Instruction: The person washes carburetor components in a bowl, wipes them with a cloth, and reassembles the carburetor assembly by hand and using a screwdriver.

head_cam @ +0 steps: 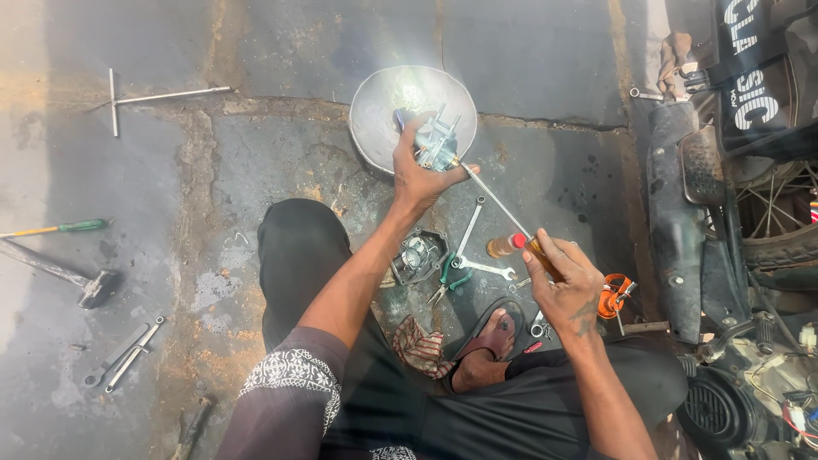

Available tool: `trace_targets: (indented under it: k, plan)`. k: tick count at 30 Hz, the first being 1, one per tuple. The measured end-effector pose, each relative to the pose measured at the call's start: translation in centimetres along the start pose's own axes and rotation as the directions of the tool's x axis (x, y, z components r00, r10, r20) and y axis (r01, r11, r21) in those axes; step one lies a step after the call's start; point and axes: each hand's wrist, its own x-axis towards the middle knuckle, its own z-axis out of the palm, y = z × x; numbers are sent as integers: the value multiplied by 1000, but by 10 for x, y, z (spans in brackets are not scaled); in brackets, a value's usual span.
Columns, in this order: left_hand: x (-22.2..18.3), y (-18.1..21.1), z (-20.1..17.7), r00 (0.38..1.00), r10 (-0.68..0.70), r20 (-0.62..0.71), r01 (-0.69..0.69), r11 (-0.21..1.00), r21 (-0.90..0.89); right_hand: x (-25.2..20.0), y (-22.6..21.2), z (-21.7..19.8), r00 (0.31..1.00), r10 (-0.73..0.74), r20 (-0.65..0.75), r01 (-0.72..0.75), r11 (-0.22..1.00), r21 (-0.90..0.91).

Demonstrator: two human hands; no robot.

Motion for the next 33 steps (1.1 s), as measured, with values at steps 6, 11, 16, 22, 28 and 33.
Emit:
trace_targets:
  k: [6,11,16,22,28,33]
  plan:
    - [1,-4,1,999,32,17,-33,998,54,2,3,2,999,26,24,-26,1000,16]
    - [1,-6,1,998,51,28,-53,995,89,2,5,3,998,42,41,-43,999,32]
    - [2,-8,2,997,80,21,-83,981,174,3,8,1,997,31,66,-31,999,-9]
    - [1,-9,-1,995,44,89,-66,963,263,2,32,-7,952,204,226,-228,970,84]
    - [-1,-17,-4,992,35,120,-66,962,264,0,46,-5,813,369,451,-563,698,443]
    - [-2,-20,-7,991,104,89,-125,953,276,-12,43,3,983,116,145,-145,965,216]
